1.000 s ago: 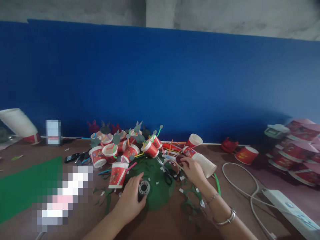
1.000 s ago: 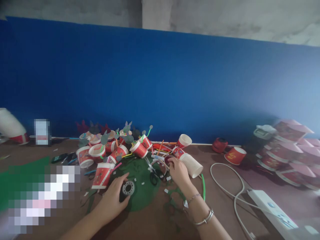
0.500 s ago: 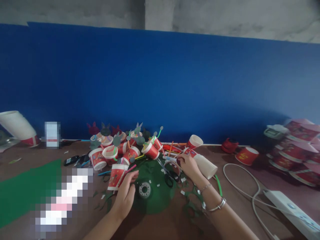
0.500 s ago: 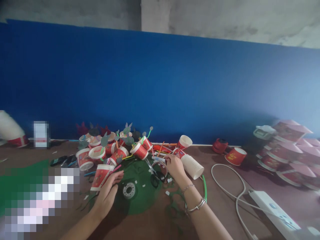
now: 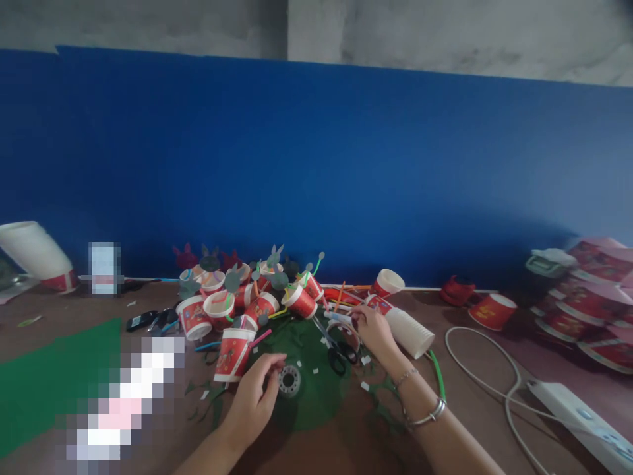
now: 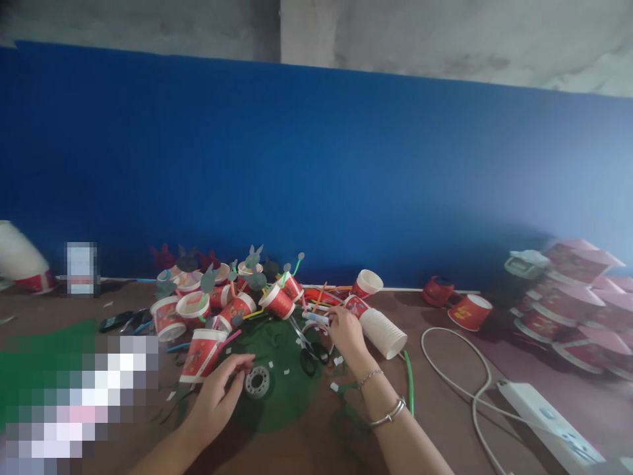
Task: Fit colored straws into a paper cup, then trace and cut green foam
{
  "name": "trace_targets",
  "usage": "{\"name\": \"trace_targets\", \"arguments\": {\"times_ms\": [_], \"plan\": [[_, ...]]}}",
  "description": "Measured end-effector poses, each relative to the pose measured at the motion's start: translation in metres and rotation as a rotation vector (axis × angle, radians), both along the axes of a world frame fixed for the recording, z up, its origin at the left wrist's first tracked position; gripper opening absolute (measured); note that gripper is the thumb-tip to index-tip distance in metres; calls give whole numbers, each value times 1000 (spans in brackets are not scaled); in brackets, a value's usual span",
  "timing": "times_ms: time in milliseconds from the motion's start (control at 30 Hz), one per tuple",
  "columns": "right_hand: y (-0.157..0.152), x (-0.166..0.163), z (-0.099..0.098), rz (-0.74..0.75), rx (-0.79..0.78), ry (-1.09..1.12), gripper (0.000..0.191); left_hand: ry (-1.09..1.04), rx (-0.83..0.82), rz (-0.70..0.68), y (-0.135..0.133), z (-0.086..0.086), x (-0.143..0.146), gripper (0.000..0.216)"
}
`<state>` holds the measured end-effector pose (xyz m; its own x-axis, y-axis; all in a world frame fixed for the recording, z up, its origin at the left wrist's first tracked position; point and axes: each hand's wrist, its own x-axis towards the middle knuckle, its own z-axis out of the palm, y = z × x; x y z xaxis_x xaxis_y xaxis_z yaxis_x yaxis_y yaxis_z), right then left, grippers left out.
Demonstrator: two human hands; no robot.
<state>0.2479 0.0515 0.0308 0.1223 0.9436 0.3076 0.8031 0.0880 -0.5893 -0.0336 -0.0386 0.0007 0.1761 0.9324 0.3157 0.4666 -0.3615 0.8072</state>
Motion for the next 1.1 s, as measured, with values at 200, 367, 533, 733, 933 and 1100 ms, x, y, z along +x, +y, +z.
{"name": "trace_targets", "arguments": {"times_ms": [200, 367, 533, 733, 933, 1100], "plan": [[-1, 21, 9, -58, 35, 184, 38, 13, 3, 9, 1, -2, -1, 25], [0, 38, 13, -81, 37, 325, 38, 20, 30, 6, 3, -8, -2, 25], [0, 44, 12, -71, 20, 360, 33, 16, 63, 16, 4, -9, -3, 24], [-3, 38, 4, -9, -36, 277, 27, 9, 96, 35, 3, -5, -2, 24], [-9, 18, 10, 80, -51, 103, 24, 9, 121, 40, 3, -3, -2, 24], [-12, -9, 3, 157, -27, -13, 25, 5, 125, 40, 2, -1, -2, 24]]}}
